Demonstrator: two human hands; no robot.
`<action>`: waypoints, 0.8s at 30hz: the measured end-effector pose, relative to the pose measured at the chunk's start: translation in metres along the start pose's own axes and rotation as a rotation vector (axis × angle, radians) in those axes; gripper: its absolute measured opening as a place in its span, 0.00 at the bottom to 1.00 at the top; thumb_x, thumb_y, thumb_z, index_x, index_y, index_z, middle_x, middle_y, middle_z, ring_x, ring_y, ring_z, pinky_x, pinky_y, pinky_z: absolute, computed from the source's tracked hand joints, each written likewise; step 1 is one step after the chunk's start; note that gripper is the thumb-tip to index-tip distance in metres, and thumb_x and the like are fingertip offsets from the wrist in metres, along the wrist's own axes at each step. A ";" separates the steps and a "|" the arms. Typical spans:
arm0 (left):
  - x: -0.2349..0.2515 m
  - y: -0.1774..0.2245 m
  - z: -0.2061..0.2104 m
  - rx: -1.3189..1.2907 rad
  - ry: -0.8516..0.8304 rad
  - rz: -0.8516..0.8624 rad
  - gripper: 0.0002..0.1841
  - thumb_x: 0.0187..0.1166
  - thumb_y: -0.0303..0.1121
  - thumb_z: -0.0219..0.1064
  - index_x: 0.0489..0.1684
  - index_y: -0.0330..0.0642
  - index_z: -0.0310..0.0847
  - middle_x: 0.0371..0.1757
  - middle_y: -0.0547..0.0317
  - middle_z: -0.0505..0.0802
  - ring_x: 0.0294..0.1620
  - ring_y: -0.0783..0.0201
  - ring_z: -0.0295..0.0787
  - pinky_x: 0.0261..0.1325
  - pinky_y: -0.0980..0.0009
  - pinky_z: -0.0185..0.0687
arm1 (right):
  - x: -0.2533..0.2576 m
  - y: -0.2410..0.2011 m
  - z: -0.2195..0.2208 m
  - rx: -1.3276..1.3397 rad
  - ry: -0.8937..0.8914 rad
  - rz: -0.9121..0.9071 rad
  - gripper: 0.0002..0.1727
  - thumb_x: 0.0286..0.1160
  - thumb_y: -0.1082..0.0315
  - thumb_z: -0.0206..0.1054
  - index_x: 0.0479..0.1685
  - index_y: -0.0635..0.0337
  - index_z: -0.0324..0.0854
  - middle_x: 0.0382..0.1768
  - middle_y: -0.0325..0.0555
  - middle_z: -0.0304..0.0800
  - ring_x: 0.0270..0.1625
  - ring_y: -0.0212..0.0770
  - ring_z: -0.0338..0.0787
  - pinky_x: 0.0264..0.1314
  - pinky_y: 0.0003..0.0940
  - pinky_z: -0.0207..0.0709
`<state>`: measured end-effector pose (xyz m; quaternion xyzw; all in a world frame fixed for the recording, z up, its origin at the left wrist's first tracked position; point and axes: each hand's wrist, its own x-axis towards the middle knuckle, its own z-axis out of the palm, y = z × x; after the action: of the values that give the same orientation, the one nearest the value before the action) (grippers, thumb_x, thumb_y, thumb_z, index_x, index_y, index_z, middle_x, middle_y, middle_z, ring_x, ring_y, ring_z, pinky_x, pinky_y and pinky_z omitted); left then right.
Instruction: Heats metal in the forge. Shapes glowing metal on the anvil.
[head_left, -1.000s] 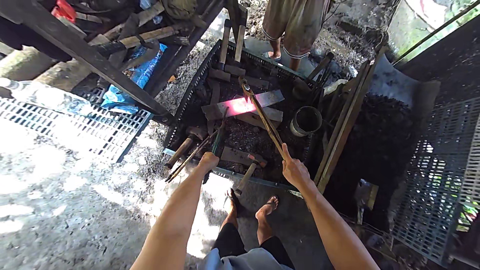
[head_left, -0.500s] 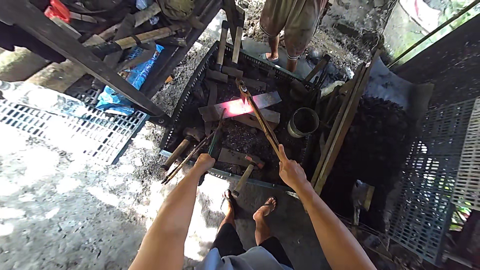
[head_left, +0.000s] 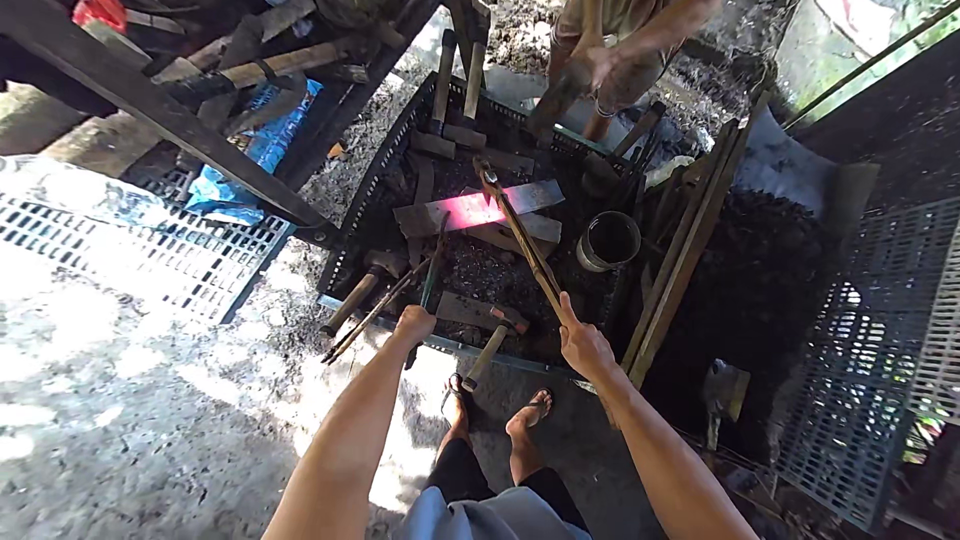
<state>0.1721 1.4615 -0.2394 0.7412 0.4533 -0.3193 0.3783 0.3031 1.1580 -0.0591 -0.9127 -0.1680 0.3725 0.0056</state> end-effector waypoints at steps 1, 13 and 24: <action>0.001 -0.001 -0.001 -0.006 -0.003 0.008 0.15 0.81 0.36 0.62 0.44 0.28 0.83 0.48 0.32 0.89 0.43 0.41 0.90 0.49 0.40 0.85 | -0.002 -0.002 -0.010 0.008 -0.007 -0.003 0.39 0.94 0.55 0.46 0.98 0.27 0.26 0.54 0.59 0.92 0.57 0.60 0.93 0.60 0.59 0.84; 0.002 0.005 -0.001 -0.014 -0.028 0.001 0.16 0.84 0.39 0.60 0.42 0.31 0.82 0.40 0.39 0.88 0.32 0.50 0.86 0.40 0.49 0.84 | -0.022 -0.010 -0.017 -0.055 -0.030 0.044 0.40 0.94 0.56 0.44 0.97 0.26 0.23 0.52 0.59 0.92 0.56 0.60 0.93 0.58 0.61 0.85; 0.003 0.006 -0.001 0.017 -0.014 -0.008 0.16 0.84 0.39 0.60 0.43 0.30 0.82 0.43 0.37 0.89 0.37 0.47 0.89 0.44 0.46 0.85 | -0.020 -0.005 0.002 -0.048 -0.019 0.048 0.39 0.94 0.56 0.43 0.97 0.25 0.23 0.54 0.58 0.92 0.57 0.59 0.93 0.58 0.59 0.85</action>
<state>0.1793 1.4621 -0.2396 0.7405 0.4508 -0.3298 0.3737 0.2868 1.1566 -0.0469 -0.9127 -0.1551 0.3771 -0.0267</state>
